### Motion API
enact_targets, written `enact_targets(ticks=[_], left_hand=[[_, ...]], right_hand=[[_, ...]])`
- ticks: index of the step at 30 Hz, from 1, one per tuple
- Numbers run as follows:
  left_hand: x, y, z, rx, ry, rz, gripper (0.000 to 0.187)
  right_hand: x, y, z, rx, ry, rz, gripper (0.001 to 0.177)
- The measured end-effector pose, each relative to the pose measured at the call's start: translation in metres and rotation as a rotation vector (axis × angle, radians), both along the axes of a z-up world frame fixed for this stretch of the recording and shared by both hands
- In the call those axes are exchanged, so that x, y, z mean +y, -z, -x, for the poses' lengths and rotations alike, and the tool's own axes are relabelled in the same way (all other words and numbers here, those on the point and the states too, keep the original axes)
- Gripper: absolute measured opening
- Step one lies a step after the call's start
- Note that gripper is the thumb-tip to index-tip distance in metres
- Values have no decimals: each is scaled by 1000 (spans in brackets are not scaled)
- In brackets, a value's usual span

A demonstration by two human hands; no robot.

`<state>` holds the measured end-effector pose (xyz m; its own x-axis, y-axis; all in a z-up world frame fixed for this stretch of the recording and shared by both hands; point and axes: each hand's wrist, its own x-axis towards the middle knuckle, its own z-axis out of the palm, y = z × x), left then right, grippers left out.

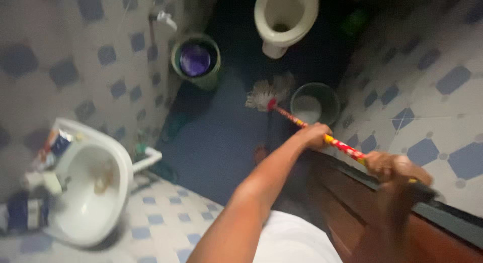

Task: The person mops the floor of a bathroom using a mop and a bucket of water, occasionally wringing out the mop head in the bucket.

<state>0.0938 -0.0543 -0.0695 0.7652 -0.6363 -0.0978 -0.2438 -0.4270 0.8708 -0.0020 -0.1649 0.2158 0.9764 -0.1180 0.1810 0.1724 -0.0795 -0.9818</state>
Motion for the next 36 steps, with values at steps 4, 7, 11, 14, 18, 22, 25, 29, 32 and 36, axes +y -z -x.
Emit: enact_targets(ticks=[4, 7, 11, 14, 18, 22, 25, 29, 32, 36], left_hand=[[-7, -5, 11, 74, 33, -143, 19], [13, 4, 49, 111, -62, -203, 22], [44, 26, 98, 75, -250, -167, 13], [57, 37, 147, -19, -411, -191, 20], [63, 29, 198, -50, -535, -186, 30], [60, 7, 232, -214, -592, 16, 29], [45, -12, 234, -318, -674, 130, 26], [-1, -16, 236, 298, -694, 362, 40], [-33, -28, 252, 52, -515, 590, 20], [-60, -38, 285, 7, -189, 263, 22]], right_hand=[[-32, 18, 7, 70, 214, 70, 46], [-37, 39, 29, 92, 202, 92, 48], [-24, 67, 55, 88, 96, -106, 50], [-16, 70, 95, 222, 37, -153, 44], [-10, 70, 141, 174, -101, -281, 44], [-23, 78, 180, 174, -175, -296, 43], [-31, 76, 206, 111, -165, -300, 45], [-33, 25, 264, 162, 71, -136, 47], [-17, 9, 263, 138, 183, -82, 49], [-7, -4, 288, 159, 313, -46, 52]])
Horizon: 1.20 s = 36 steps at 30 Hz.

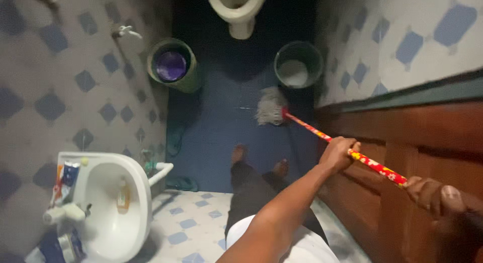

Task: The person mops the floor of a bathroom using a mop and a bucket of water, occasionally wringing out the mop head in the bucket.

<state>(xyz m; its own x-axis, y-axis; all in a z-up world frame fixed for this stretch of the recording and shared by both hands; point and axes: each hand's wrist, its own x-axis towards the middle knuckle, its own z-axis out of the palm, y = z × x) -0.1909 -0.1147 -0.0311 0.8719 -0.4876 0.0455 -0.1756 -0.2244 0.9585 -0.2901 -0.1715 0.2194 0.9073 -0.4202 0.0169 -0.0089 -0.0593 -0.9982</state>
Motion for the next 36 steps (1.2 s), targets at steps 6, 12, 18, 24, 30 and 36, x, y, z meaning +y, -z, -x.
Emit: enact_targets(ticks=[6, 12, 18, 24, 30, 36], left_hand=[[0, 45, 21, 47, 634, -158, 23], [76, 68, 17, 20, 1033, -426, 32], [195, 43, -14, 3, 984, -444, 20], [327, 2, -39, 118, 503, -302, 16], [361, 5, -29, -125, 12, -171, 25], [316, -12, -13, -158, -15, 23, 30]], right_hand=[[26, 15, 11, -12, 210, 11, 56], [108, 8, 62, 52, 601, 40, 57], [182, 33, 51, 16, 617, -113, 57], [256, 43, -3, 65, 482, -170, 48], [289, 29, -32, 38, 225, -197, 46], [276, 2, -4, -26, 207, -118, 44]])
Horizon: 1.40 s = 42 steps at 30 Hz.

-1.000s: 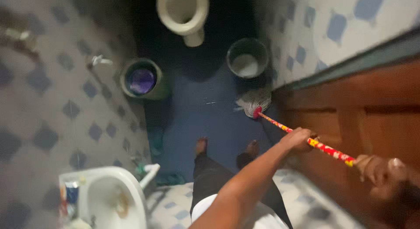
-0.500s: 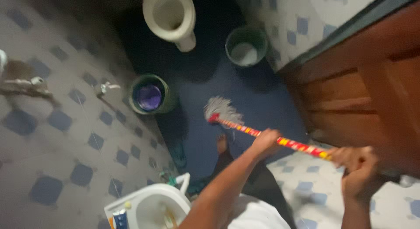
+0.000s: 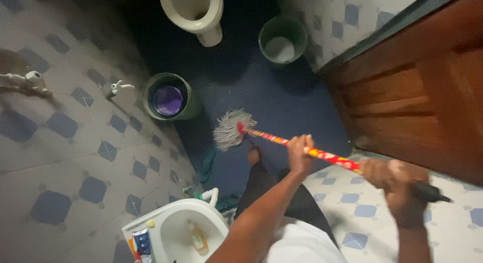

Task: The person mops the floor of a bathroom using a mop and a bucket of water, occasionally wringing out the mop head in the bucket.

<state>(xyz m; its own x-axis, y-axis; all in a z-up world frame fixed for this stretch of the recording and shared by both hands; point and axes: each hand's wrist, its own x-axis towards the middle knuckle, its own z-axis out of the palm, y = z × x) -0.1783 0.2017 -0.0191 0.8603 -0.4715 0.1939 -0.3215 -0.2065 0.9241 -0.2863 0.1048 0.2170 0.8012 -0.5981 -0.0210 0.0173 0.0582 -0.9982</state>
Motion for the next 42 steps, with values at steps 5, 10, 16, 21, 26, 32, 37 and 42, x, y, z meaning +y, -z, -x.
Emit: enact_targets(ticks=[5, 10, 16, 21, 26, 32, 37, 42], left_hand=[[-60, -23, 30, 59, 50, 35, 30], [-104, -35, 78, 194, 353, 98, 27], [-122, -2, 112, 231, 899, 61, 22], [-112, 10, 102, 186, 1317, -63, 23], [-122, -1, 82, -75, 1398, -155, 29], [-147, 57, 35, -194, 1347, -250, 22], [-113, 81, 9, -38, 1008, -133, 14], [-61, 25, -12, -33, 703, -85, 12]], right_hand=[[-3, -40, 21, 162, 202, 196, 52], [-1, -80, 25, 219, 389, 225, 47], [3, -91, 23, 465, 502, 387, 48], [25, -83, 14, 485, 520, 330, 50], [21, -82, 26, 239, 508, 286, 49], [21, -67, 23, 590, 291, 663, 41], [40, -46, 8, 329, 60, 599, 38], [48, -41, -2, 260, 12, 529, 39]])
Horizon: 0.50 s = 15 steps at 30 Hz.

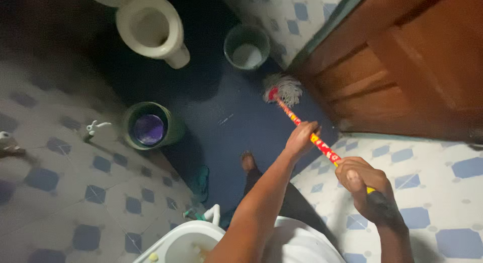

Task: The person mops the floor of a bathroom using a mop and a bucket of water, occasionally wringing out the mop head in the bucket.

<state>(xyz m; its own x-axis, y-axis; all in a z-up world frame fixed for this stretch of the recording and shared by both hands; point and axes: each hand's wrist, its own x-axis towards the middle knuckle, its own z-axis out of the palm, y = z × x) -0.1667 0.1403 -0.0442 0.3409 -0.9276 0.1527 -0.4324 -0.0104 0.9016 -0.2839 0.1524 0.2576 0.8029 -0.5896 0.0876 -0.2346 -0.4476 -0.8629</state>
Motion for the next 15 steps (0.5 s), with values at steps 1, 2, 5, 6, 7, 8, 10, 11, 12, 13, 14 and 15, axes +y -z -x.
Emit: enact_targets(ticks=[1, 2, 5, 6, 7, 8, 10, 11, 12, 13, 14, 15], left_hand=[[8, -9, -2, 19, -6, -35, 12], [16, -16, -5, 38, -13, -70, 12], [36, -31, -13, 60, -78, -108, 19], [46, -35, -14, 62, -105, -113, 23], [56, -37, -15, 39, -123, -84, 24], [67, -38, -17, 15, -140, -55, 24], [82, -38, -34, 4, -159, -80, 23], [94, -38, -38, 28, -154, -136, 21], [105, -34, -44, 54, -149, -192, 19], [117, -27, -49, 51, -152, -173, 19], [127, -18, -57, 47, -156, -155, 18], [133, -9, -67, 37, -157, -132, 18]], right_hand=[[0, -1, 1, 0, -5, -5, 40], [1, -2, 3, -1, -9, -11, 40], [-3, -2, 3, -92, -22, -81, 40], [-3, 0, 3, -111, -13, -132, 41], [-4, 2, 3, -130, -6, -180, 42], [-5, 5, 3, -149, 2, -229, 43], [-7, 16, -1, -144, 25, -262, 43], [-5, 23, -4, -137, 37, -279, 44], [-5, 32, -8, -154, 21, -296, 44], [-4, 41, -10, -160, 8, -322, 44], [-2, 51, -13, -166, -5, -348, 44], [1, 62, -18, -171, -46, -356, 45]])
